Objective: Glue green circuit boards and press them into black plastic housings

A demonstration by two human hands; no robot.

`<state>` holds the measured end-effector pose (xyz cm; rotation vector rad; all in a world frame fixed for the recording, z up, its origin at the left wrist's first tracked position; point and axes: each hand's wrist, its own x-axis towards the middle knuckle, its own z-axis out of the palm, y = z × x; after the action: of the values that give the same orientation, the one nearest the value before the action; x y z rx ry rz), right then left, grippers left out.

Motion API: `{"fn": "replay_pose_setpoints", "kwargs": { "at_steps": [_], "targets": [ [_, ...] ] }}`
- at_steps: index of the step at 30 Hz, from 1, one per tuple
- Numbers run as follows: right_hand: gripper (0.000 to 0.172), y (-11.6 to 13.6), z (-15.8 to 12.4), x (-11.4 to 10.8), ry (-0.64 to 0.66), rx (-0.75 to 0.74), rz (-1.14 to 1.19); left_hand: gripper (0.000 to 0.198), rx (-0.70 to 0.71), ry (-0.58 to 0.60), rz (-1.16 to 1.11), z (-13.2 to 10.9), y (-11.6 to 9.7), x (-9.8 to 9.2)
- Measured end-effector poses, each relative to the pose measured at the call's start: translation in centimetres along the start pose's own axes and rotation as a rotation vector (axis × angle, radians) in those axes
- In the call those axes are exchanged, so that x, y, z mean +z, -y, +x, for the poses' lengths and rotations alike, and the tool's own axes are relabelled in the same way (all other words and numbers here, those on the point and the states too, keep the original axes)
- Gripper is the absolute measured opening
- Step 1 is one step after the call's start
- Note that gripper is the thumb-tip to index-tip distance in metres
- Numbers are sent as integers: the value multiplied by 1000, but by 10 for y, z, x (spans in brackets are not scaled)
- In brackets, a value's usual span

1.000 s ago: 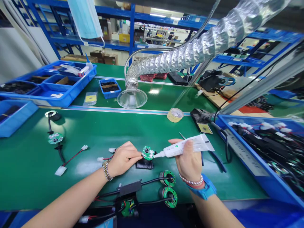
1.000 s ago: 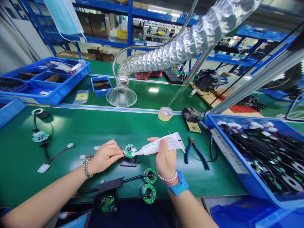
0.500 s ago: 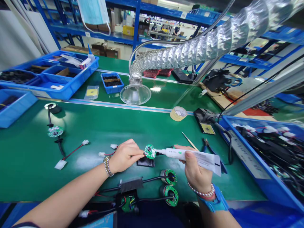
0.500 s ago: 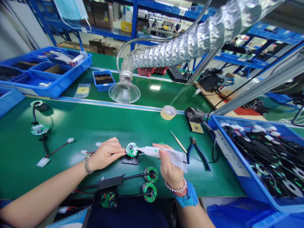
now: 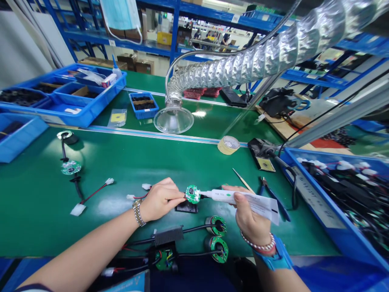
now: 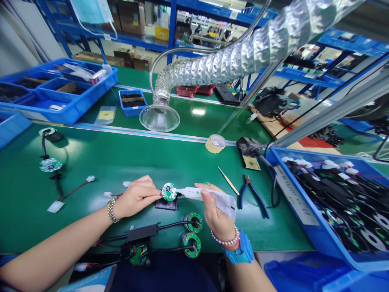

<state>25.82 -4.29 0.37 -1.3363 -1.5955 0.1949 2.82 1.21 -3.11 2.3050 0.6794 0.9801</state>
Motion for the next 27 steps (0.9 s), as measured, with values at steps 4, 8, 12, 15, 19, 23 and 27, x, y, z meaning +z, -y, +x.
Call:
{"fn": "replay_pose_setpoints", "kwargs": {
  "at_steps": [4, 8, 12, 15, 19, 23, 27],
  "targets": [
    [27, 5, 1, -2, -1, -72, -42, 19, -4, -5, 5, -1, 0, 0],
    [24, 8, 1, -2, 11, -86, -13, 20, 0, 3, 8, 0, 0, -1],
    [24, 8, -1, -4, 28, -66, -18, 21, 0, 14, 9, 0, 0, -1],
    [25, 10, -1, -6, 41, -100, -22, 21, -1, 9, 4, 1, 0, -1],
    [19, 14, 1, -9, 86, -160, -28, 21, -9, 5, 1, 1, -1, -1],
    [18, 17, 5, -11, 101, -198, -29, 21, -6, -2, -4, 1, -2, -1],
    [21, 20, 8, -9, 52, -190, -24, 22, 8, -10, -5, 1, -2, 0]
  ]
}}
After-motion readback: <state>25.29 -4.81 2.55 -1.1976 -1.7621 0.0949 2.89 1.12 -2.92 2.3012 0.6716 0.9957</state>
